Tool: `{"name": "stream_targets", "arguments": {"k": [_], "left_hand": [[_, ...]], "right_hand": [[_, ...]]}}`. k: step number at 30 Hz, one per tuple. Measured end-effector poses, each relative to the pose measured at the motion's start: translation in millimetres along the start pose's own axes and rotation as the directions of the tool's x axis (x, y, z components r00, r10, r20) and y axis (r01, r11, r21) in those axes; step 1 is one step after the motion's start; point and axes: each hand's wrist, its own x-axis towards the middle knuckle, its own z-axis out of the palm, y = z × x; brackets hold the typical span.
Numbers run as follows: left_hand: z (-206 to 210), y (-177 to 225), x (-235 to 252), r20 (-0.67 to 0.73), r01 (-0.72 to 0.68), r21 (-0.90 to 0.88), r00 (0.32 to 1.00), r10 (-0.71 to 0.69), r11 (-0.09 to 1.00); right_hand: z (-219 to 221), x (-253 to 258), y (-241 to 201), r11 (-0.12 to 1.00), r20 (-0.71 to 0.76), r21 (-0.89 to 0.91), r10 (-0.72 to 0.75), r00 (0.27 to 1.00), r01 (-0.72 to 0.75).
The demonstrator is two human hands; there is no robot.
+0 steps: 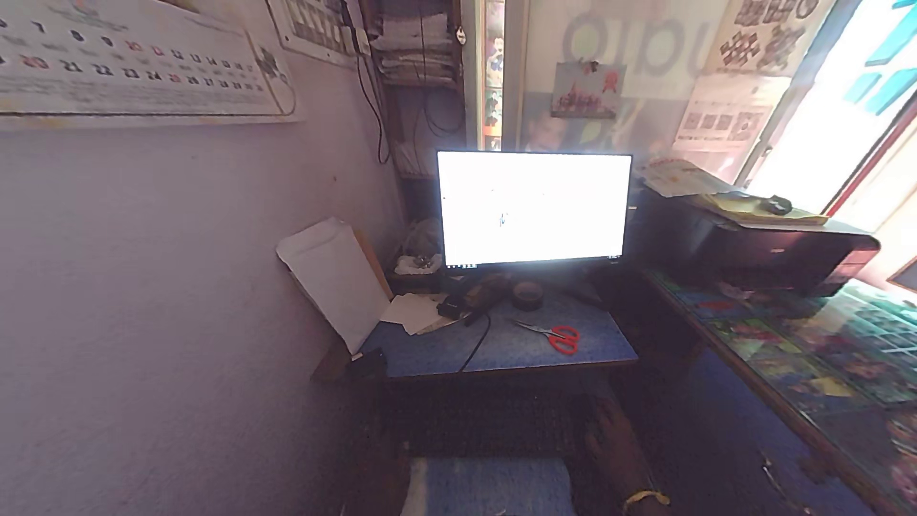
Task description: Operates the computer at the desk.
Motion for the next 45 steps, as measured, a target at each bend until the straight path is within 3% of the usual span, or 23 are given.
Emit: {"name": "stream_targets", "arguments": {"k": [7,11,16,21,37,45], "left_hand": [[3,-2,-1,-0.009,-0.012,-0.017,1.0,0.012,1.0],[-22,18,-3,0.068,0.017,-0.069,0.998,-0.012,0.997],[-11,5,-3,0.022,-0.002,-0.101,1.0,0.004,0.995],[-6,1,-2,0.013,-0.015,-0.092,1.0,0.016,0.996],[3,-4,-2,-0.001,-0.049,-0.043,0.999,0.049,0.998],[17,-14,0,-0.035,-0.076,-0.027,0.997,0.075,0.997]], "right_hand": [[1,-1,1,1.0,-0.009,-0.007,-0.006,1.0,0.006],[-10,2,-5,0.995,0.128,-0.015,0.099,0.987,-0.098],[-1,0,0,0.999,0.079,-0.038,0.032,0.996,-0.029],[-14,2,-14,0.987,0.099,0.052,0.149,0.984,-0.155],[6,0,1,0.999,-0.034,0.018,0.041,0.999,-0.04],[9,0,4,0.999,0.011,-0.005,0.049,0.999,-0.048]]}}
